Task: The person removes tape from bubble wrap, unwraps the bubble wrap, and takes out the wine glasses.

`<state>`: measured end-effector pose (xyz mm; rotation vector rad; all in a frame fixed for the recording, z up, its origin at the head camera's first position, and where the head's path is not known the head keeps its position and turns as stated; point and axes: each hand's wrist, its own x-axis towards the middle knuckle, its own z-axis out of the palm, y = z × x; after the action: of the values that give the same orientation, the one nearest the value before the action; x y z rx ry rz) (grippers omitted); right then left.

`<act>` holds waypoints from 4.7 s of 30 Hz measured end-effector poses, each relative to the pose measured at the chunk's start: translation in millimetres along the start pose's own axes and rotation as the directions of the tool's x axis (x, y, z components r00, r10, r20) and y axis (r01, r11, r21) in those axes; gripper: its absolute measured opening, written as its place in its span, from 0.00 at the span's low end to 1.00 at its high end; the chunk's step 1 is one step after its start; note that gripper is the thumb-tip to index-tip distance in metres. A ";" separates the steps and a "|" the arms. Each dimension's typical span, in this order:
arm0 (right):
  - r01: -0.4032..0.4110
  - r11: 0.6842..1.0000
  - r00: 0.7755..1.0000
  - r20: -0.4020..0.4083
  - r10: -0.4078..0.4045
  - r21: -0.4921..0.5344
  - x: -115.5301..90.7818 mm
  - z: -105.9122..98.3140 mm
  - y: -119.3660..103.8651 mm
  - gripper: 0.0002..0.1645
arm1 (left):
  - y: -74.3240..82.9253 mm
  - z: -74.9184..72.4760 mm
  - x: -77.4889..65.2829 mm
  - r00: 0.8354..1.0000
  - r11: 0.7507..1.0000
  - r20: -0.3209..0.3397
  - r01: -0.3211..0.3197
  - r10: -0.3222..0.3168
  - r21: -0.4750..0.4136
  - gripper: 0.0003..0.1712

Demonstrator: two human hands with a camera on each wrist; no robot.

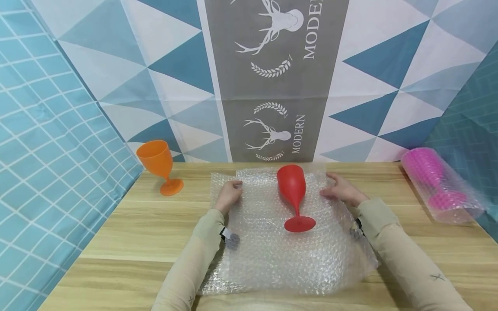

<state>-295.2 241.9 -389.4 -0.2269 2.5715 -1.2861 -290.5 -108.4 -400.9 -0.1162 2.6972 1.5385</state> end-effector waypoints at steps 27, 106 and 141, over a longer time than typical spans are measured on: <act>-0.049 0.974 0.998 -0.039 0.059 0.223 -34.3 12.2 -6.6 0.50 | -4.3 -11.4 12.0 0.979 0.976 0.199 0.087 -0.047 -0.200 0.35; -0.028 0.952 0.997 -0.059 0.048 0.304 -42.2 21.4 -7.7 0.49 | 74.3 28.6 -12.1 0.990 0.983 0.033 -0.130 0.135 -0.127 0.40; -0.037 0.962 0.996 -0.070 0.058 0.272 -44.7 20.5 -5.1 0.49 | 77.0 -20.8 -26.5 0.950 0.934 -0.266 -0.236 0.164 -0.267 0.48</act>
<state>-246.3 234.5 -390.0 -0.0630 2.4094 -1.6366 -270.2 -86.0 -322.5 -0.0334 2.7007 2.1156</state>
